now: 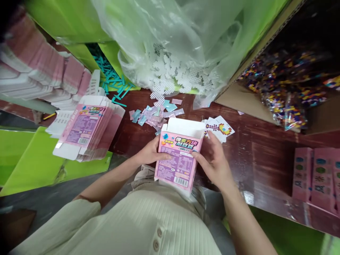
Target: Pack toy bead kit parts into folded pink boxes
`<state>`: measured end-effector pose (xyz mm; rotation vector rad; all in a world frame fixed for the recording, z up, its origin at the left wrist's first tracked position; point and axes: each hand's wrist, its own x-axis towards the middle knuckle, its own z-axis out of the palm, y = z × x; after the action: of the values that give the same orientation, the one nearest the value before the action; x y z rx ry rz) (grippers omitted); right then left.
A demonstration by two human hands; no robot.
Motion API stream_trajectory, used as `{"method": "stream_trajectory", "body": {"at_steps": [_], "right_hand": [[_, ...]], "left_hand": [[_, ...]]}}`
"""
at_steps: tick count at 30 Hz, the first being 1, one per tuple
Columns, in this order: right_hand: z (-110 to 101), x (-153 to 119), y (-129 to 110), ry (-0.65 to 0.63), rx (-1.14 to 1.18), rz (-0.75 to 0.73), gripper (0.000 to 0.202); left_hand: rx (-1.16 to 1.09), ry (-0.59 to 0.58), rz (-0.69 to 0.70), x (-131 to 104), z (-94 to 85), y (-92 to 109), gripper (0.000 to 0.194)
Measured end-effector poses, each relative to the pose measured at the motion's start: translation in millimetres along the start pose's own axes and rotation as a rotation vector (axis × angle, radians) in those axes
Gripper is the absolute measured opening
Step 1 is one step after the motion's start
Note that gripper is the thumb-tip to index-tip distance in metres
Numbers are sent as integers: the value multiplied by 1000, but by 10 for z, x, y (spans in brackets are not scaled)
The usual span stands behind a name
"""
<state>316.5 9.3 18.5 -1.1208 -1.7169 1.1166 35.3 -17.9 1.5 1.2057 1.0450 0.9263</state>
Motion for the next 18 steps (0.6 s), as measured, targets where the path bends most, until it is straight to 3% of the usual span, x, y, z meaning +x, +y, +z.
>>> {"method": "stream_trajectory", "body": {"at_steps": [2, 3, 4, 6, 8, 10, 12, 15, 18], "right_hand": [[-27, -62, 100, -103, 181, 123, 67], [-47, -78, 118, -123, 211, 149, 60], [-72, -83, 119, -140, 208, 155, 51], [-130, -65, 93, -147, 122, 105, 32], [-172, -34, 68, -107, 0, 8, 19], [-174, -9, 69, -25, -65, -73, 13], [-150, 5, 84, 54, -27, -105, 24], [-132, 38, 68, -2, 10, -97, 39], [-141, 115, -40, -108, 6, -25, 18]], "left_hand": [[22, -30, 77, 23, -58, -37, 109], [39, -64, 96, 29, -78, -35, 111], [60, -106, 98, 35, -92, -18, 104], [122, -163, 95, 51, -102, 48, 72], [220, -103, 131, 78, -84, 129, 38], [284, 51, 180, 107, -44, 187, 34], [227, 175, 201, 125, 2, 210, 32], [116, 160, 192, 129, 50, 235, 34], [172, 113, 148, 142, 76, 332, 26]]}}
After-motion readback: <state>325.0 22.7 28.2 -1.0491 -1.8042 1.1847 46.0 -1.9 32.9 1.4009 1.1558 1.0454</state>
